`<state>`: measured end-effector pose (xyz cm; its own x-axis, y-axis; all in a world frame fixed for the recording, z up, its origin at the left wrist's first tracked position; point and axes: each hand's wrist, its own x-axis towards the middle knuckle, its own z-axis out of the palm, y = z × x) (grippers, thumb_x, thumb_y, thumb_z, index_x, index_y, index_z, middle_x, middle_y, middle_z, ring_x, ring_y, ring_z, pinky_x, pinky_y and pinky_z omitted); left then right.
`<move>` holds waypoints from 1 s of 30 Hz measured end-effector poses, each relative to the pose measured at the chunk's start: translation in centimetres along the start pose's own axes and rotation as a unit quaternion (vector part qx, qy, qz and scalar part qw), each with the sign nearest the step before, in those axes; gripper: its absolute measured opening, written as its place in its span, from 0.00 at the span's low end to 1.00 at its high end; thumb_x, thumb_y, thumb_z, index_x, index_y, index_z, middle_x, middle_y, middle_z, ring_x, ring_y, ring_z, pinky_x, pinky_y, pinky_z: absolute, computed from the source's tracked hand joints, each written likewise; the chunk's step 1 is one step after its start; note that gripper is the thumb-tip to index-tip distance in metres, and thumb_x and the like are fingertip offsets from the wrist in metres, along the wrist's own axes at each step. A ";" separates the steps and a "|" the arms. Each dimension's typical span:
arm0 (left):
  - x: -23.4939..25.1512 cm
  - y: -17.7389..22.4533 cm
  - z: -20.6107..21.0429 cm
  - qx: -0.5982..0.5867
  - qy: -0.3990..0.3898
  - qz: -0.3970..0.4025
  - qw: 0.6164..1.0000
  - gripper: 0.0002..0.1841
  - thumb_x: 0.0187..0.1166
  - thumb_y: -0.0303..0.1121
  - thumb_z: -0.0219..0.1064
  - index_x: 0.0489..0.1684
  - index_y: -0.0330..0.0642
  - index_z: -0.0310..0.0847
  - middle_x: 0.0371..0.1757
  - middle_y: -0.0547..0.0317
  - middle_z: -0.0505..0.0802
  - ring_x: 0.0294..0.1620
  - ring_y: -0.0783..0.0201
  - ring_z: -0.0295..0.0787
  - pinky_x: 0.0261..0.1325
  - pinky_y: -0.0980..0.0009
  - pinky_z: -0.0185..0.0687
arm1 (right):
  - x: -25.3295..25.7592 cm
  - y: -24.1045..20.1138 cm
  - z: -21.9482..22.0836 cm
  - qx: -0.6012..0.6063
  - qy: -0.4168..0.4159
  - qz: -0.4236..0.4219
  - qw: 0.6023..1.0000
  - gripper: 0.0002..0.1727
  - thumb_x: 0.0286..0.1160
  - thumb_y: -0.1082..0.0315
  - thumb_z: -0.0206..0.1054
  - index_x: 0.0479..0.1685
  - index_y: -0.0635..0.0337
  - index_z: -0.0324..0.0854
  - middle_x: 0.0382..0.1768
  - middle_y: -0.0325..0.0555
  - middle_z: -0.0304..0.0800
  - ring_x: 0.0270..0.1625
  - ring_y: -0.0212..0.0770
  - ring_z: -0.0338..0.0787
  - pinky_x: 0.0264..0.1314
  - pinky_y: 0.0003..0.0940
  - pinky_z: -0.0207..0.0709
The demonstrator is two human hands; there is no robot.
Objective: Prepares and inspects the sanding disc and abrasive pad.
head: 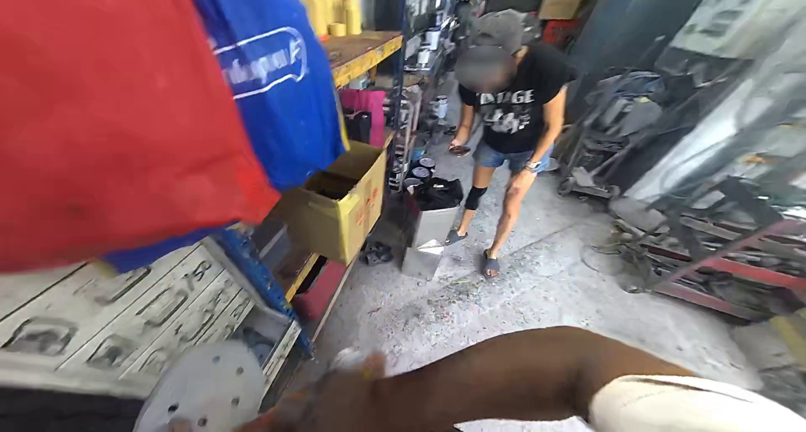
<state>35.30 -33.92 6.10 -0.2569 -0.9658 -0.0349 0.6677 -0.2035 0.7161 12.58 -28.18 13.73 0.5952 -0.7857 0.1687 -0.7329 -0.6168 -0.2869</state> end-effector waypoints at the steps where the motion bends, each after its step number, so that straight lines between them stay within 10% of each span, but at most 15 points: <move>1: 0.1 0.6 2.0 -0.024 0.035 0.007 0.999 0.20 0.88 0.48 0.57 0.69 0.48 0.78 0.62 0.56 0.92 0.68 0.57 0.87 0.70 0.50 0.83 | -0.6 0.6 -1.3 0.012 0.004 0.002 1.000 0.18 0.81 0.66 0.65 0.68 0.48 0.86 0.48 0.51 0.94 0.39 0.54 0.94 0.37 0.55 0.87; 4: 0.0 1.8 5.2 -0.010 0.148 0.028 0.989 0.17 0.92 0.37 0.43 0.66 0.41 0.73 0.55 0.52 0.92 0.59 0.57 0.91 0.63 0.52 0.89 | 0.1 3.6 -4.4 0.254 0.003 0.129 0.958 0.20 0.84 0.67 0.64 0.72 0.52 0.83 0.56 0.49 0.92 0.51 0.46 0.93 0.57 0.49 0.87; 6: -0.2 1.2 5.2 -0.011 0.177 0.007 0.984 0.17 0.90 0.33 0.43 0.66 0.38 0.72 0.55 0.47 0.91 0.56 0.54 0.92 0.59 0.51 0.90 | 1.2 5.5 -4.2 0.473 0.061 0.210 0.853 0.17 0.82 0.71 0.63 0.67 0.55 0.82 0.47 0.44 0.92 0.38 0.36 0.90 0.39 0.33 0.86; 10: -0.8 -0.2 6.1 -0.014 0.196 -0.051 0.979 0.14 0.87 0.29 0.46 0.63 0.35 0.71 0.50 0.43 0.91 0.49 0.52 0.93 0.51 0.53 0.92 | 2.0 5.8 -1.4 0.651 0.061 0.259 0.711 0.36 0.81 0.73 0.64 0.88 0.40 0.60 0.44 0.47 0.94 0.22 0.30 0.79 0.19 0.22 0.68; 30: -2.4 -0.7 5.0 -0.240 0.063 -0.070 0.966 0.26 0.83 0.42 0.66 0.75 0.36 0.71 0.67 0.34 0.85 0.68 0.42 0.86 0.72 0.45 0.81 | 6.3 4.3 2.5 0.454 0.234 0.230 0.829 0.34 0.74 0.76 0.71 0.80 0.48 0.68 0.36 0.44 0.90 0.29 0.41 0.89 0.32 0.37 0.89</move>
<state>32.00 -30.65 9.20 -0.3006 -0.9293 -0.2147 0.8873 -0.3550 0.2944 14.04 -35.65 11.26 -0.0261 -0.9910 0.1310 -0.1713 -0.1247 -0.9773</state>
